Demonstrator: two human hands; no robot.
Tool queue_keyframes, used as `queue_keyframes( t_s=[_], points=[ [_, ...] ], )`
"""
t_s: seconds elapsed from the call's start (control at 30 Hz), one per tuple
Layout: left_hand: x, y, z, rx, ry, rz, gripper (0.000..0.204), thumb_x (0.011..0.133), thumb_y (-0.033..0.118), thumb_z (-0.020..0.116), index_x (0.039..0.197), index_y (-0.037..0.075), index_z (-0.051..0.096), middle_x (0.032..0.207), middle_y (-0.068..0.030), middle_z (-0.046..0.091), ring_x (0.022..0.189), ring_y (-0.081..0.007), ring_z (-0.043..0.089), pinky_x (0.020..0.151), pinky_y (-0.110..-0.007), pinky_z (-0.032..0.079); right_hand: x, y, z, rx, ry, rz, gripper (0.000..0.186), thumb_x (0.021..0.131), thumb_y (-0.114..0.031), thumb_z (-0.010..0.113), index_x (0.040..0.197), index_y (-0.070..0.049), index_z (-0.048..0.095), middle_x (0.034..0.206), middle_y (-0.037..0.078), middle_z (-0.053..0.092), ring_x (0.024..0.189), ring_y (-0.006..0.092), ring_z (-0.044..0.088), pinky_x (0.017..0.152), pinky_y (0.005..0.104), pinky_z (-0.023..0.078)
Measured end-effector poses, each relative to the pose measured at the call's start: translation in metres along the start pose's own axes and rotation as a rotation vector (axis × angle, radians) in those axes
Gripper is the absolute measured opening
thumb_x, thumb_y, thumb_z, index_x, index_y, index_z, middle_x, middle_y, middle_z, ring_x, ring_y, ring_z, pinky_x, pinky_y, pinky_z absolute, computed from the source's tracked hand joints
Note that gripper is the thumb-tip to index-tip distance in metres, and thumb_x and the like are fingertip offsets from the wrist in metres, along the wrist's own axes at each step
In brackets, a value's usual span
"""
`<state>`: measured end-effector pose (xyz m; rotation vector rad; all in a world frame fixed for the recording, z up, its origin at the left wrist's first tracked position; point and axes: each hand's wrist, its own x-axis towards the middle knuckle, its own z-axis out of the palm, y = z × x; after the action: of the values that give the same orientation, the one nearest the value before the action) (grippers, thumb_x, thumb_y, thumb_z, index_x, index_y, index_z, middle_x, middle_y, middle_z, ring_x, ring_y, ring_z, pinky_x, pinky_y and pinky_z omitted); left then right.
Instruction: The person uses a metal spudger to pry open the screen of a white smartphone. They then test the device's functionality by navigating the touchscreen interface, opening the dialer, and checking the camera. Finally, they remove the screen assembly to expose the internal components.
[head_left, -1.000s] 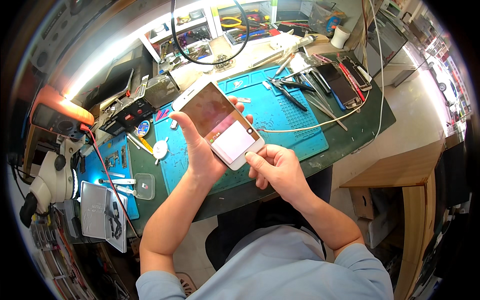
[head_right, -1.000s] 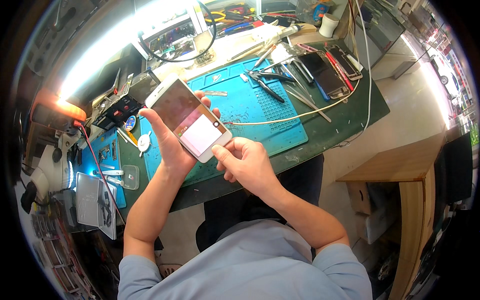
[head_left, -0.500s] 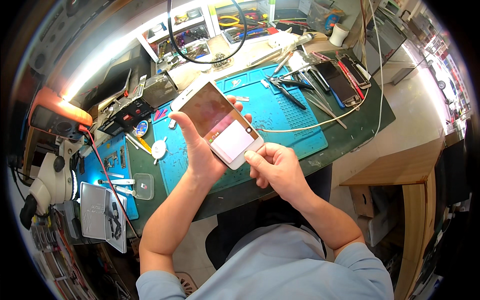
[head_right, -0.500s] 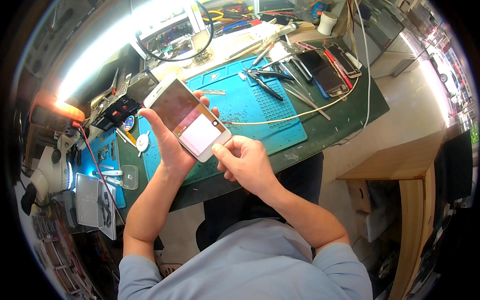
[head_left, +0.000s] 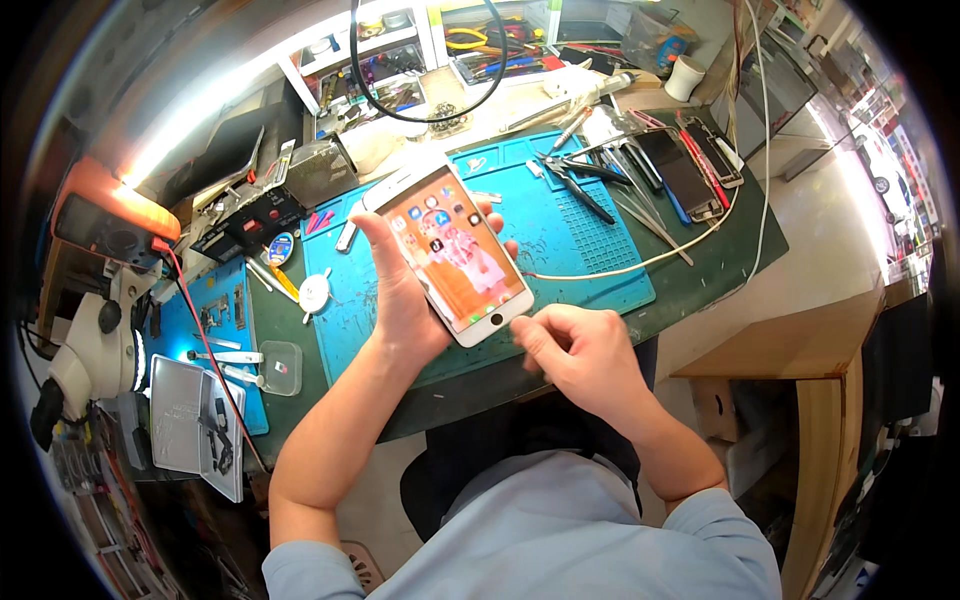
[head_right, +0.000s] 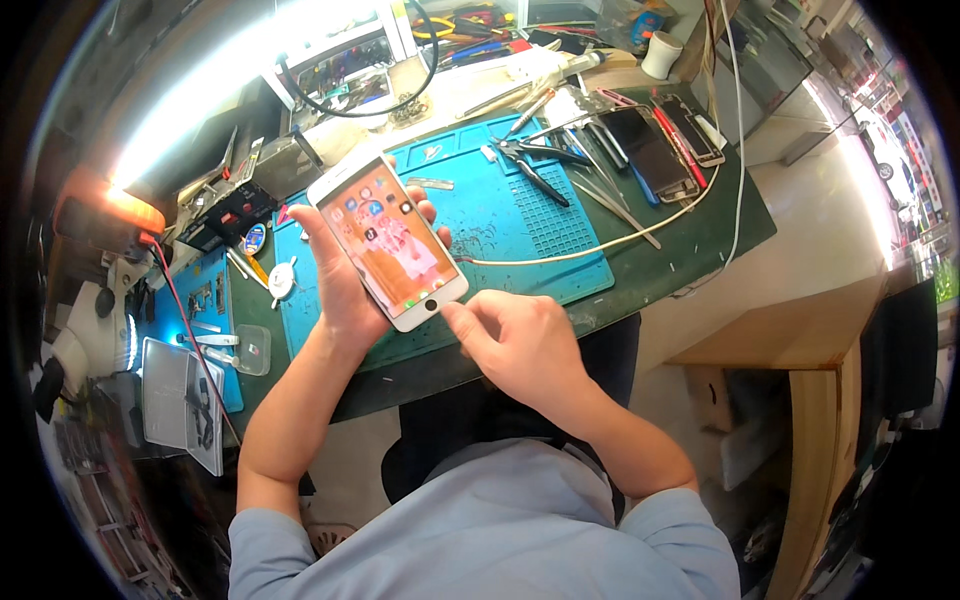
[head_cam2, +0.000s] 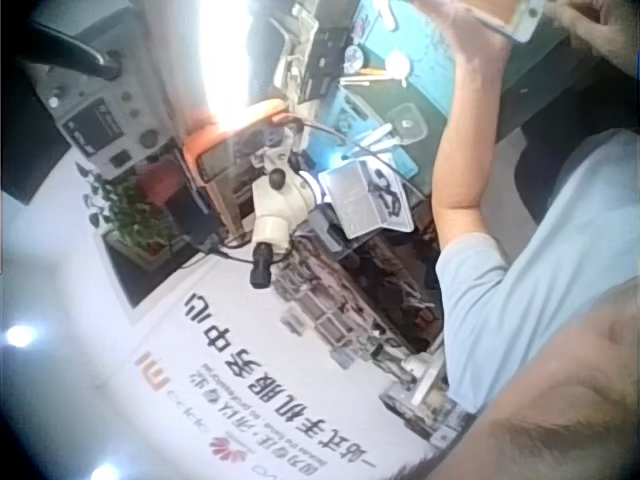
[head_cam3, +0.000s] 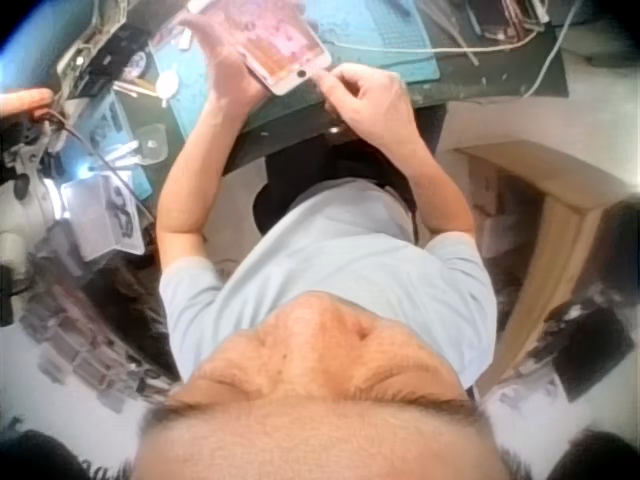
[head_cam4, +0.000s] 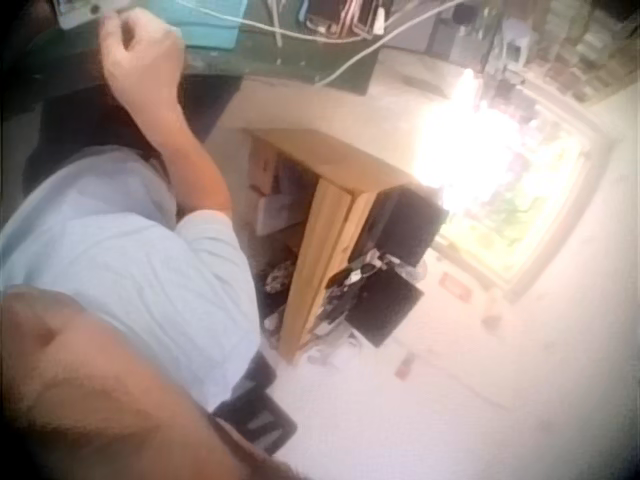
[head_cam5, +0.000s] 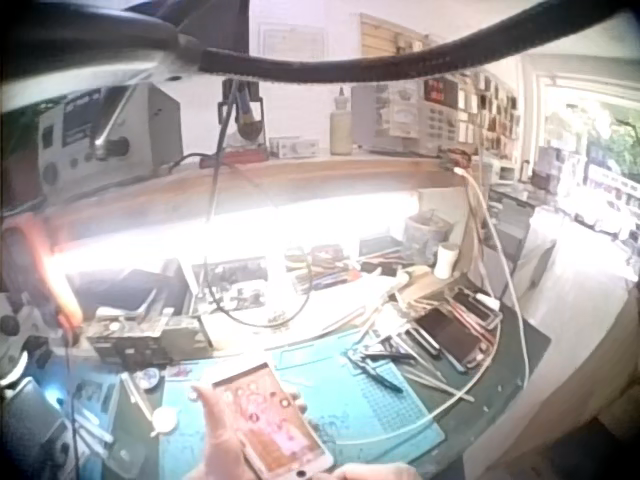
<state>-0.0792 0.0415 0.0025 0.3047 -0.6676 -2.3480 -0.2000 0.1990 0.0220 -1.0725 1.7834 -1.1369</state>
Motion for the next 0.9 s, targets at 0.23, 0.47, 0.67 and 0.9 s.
queue_keyframes(
  t_s=[0.23,0.47,0.67,0.9],
  points=[
    [0.003,-0.003,-0.011,-0.072,-0.093,-0.134,0.116,0.076,0.099,0.036,0.138,0.001,0.051,0.123,-0.0136,0.064,0.113,-0.028,0.066,0.098,-0.051,0.058,0.015,0.012,-0.015,-0.212,0.277,-0.698,0.017,0.085,-0.005,0.074,0.102,-0.004,0.074,0.09,0.01,0.07,0.075,0.0221,0.065,0.064,0.0351,0.053],
    [0.006,-0.003,-0.016,-0.085,-0.084,-0.177,0.111,0.083,0.096,0.024,0.145,0.007,0.047,0.128,-0.0167,0.063,0.116,-0.0314,0.065,0.097,-0.051,0.058,0.032,0.016,-0.003,-0.756,0.338,-0.917,0.055,0.093,-0.047,0.073,0.13,-0.007,0.069,0.143,0.018,0.052,0.128,0.0374,0.048,0.107,0.048,0.042],
    [0.007,-0.006,-0.018,-0.158,-0.056,-0.189,0.107,0.087,0.094,0.022,0.145,0.008,0.048,0.126,-0.0174,0.064,0.11,-0.0324,0.068,0.096,-0.05,0.059,0.035,0.031,0.011,-0.815,0.365,-0.91,0.066,0.095,-0.062,0.063,0.135,-0.01,0.066,0.148,0.018,0.048,0.135,0.0389,0.041,0.11,0.0515,0.039],
    [0.007,-0.005,-0.018,-0.162,-0.091,-0.187,0.107,0.086,0.094,0.023,0.145,0.009,0.049,0.126,-0.0173,0.064,0.11,-0.0324,0.068,0.095,-0.049,0.059,0.034,0.03,0.011,-0.826,0.343,-0.919,0.066,0.095,-0.062,0.063,0.134,-0.01,0.067,0.146,0.018,0.049,0.134,0.0392,0.041,0.109,0.0535,0.039]
  ],
)
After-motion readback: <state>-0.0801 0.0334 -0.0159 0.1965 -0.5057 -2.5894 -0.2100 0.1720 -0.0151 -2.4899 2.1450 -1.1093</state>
